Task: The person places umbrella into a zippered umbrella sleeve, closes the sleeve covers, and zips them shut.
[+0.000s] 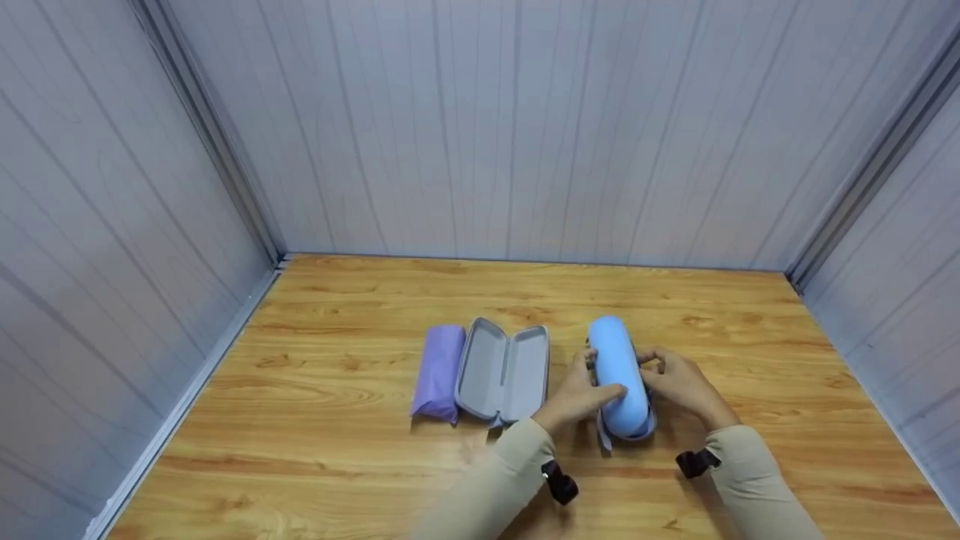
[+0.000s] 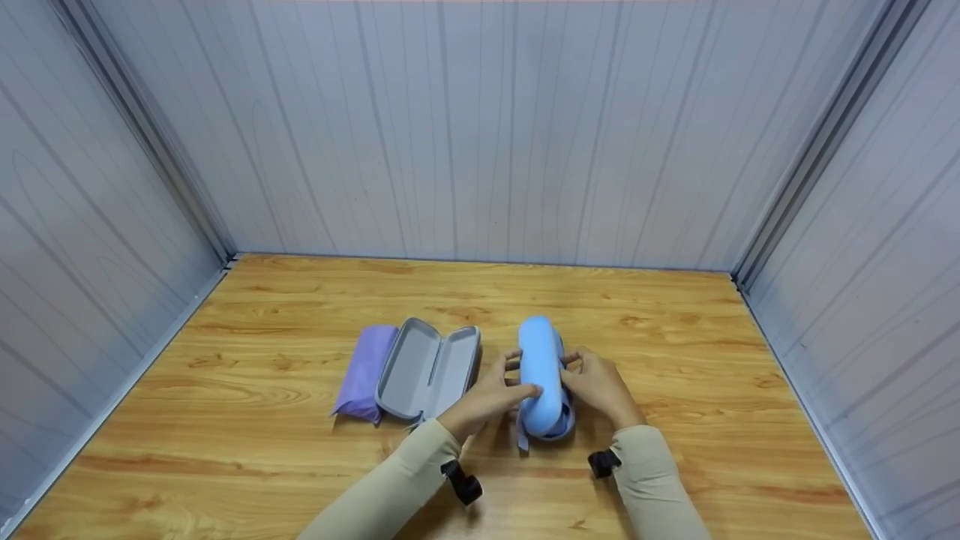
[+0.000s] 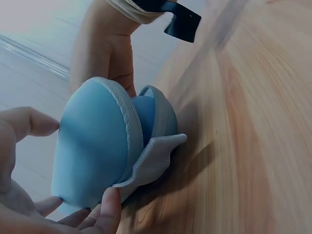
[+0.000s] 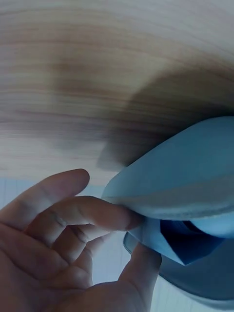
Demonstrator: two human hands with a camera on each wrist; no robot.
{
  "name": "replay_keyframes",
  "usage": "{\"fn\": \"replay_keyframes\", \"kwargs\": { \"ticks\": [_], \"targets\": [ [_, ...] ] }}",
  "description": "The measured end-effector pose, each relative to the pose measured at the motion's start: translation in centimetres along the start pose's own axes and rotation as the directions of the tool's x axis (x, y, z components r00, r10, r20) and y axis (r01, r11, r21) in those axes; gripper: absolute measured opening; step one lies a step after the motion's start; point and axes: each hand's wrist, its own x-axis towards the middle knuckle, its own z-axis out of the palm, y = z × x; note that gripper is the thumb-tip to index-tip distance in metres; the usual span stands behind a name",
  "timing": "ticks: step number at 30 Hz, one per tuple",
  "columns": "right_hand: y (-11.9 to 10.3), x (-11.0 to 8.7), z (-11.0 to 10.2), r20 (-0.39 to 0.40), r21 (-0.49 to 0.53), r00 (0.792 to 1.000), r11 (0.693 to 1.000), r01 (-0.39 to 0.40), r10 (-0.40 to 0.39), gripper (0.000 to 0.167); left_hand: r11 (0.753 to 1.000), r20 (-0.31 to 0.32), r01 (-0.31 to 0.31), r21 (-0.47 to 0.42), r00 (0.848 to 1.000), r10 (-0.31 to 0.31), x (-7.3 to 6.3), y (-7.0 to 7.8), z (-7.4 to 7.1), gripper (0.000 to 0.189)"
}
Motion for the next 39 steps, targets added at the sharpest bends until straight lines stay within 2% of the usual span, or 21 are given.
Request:
{"fn": "replay_keyframes", "kwargs": {
  "ticks": [3,7,11,18,26,32,35,39],
  "targets": [
    [0.2,-0.1,-0.2,0.015,0.001,1.000,1.000,-0.002,0.002,0.042,0.996,0.012,-0.004,0.089,1.000,0.003,-0.2,0.2,0.0,0.080],
    [0.2,-0.3,-0.5,0.033,-0.001,0.999,1.000,0.005,-0.005,0.046,0.978,-0.005,-0.006,0.210,1.000,0.008,-0.2,0.4,0.1,0.082],
    [0.4,-0.3,-0.6,0.044,-0.004,0.999,1.000,0.019,-0.019,0.048,0.966,-0.020,-0.005,0.258,1.000,0.011,-0.2,0.4,0.4,0.083],
    [0.4,-0.2,-0.4,0.040,0.050,0.999,0.999,0.000,-0.002,0.037,0.918,-0.041,-0.012,0.397,0.999,0.031,-0.3,0.0,1.1,0.087],
    [0.3,-0.2,-0.3,0.047,0.071,0.999,0.997,-0.007,0.004,0.036,0.915,-0.048,-0.010,0.404,0.998,0.033,-0.4,0.1,1.3,0.087],
    [0.7,-0.2,-0.4,0.050,0.090,0.999,0.996,-0.024,0.019,0.050,0.887,-0.048,-0.013,0.461,0.998,0.040,-0.1,0.0,1.5,0.088],
    [1.0,-0.1,-0.3,0.086,0.153,0.995,0.986,-0.067,0.054,0.062,0.880,-0.048,-0.016,0.474,0.998,0.044,0.0,0.1,1.6,0.088],
    [1.3,0.2,0.1,0.166,0.281,0.981,0.949,-0.142,0.097,0.074,0.871,-0.051,-0.019,0.490,0.997,0.050,0.0,0.3,1.8,0.088]
  ]
}}
